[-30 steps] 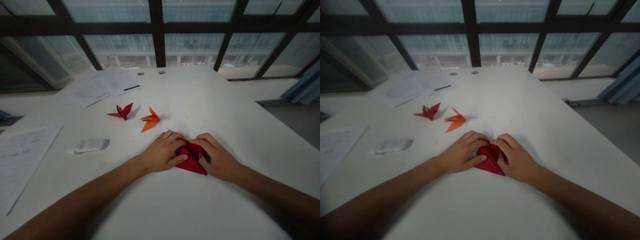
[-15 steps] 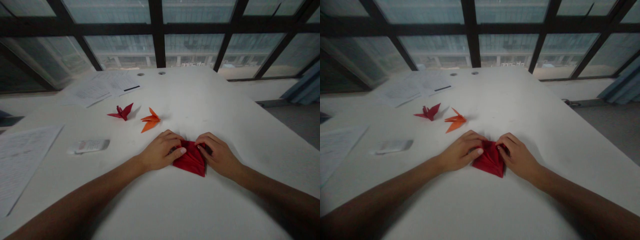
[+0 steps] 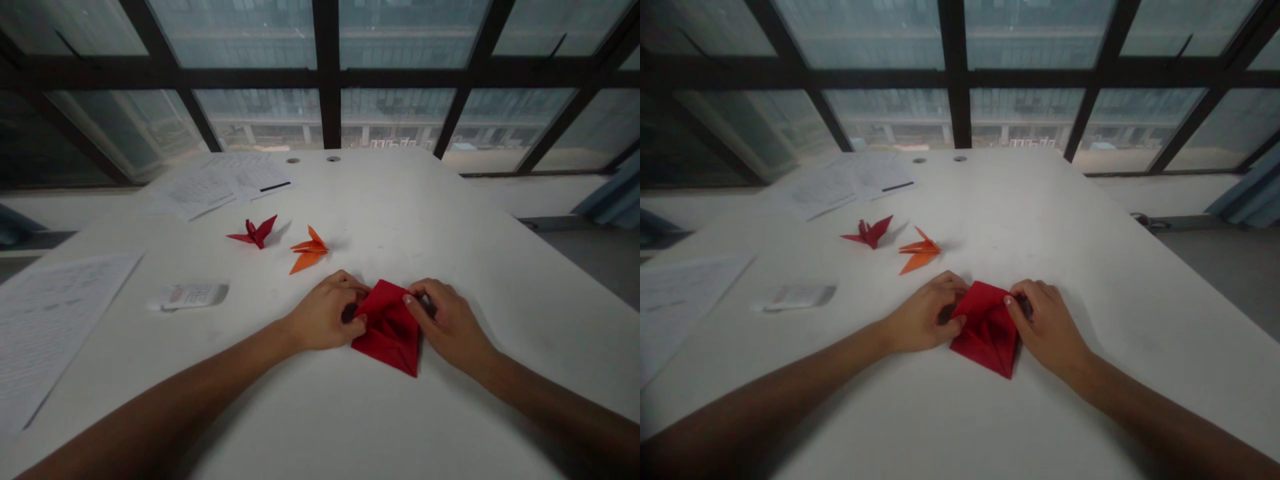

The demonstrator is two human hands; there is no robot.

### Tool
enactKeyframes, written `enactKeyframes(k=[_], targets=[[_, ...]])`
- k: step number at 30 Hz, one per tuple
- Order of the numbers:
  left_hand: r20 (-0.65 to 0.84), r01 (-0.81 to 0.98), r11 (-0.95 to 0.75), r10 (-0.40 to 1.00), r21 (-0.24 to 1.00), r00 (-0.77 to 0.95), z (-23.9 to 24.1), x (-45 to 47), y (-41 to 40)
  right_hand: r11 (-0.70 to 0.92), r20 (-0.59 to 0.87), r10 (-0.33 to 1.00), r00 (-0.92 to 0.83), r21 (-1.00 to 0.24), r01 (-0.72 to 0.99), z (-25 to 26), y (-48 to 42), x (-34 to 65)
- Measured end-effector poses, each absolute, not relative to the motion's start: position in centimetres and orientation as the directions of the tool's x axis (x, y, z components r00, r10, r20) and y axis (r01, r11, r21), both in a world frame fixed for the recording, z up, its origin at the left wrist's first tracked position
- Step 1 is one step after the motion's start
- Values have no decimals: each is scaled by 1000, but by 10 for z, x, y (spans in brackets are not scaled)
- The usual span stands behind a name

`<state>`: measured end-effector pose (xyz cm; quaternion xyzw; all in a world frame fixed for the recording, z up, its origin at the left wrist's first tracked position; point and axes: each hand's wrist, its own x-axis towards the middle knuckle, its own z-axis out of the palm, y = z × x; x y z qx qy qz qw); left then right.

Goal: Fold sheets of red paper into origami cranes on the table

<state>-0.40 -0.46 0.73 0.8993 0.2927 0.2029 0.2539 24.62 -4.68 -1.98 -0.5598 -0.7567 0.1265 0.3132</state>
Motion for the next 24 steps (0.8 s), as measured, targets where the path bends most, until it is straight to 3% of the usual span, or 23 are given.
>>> enactKeyframes(k=[9, 24], targets=[[214, 417, -635, 680, 650, 702, 5, -6, -1, 339, 343, 924, -169, -532, 776, -19, -47, 245], [147, 568, -498, 822, 656, 551, 0, -1, 1, 345, 350, 921, -172, -525, 778, -18, -46, 245]])
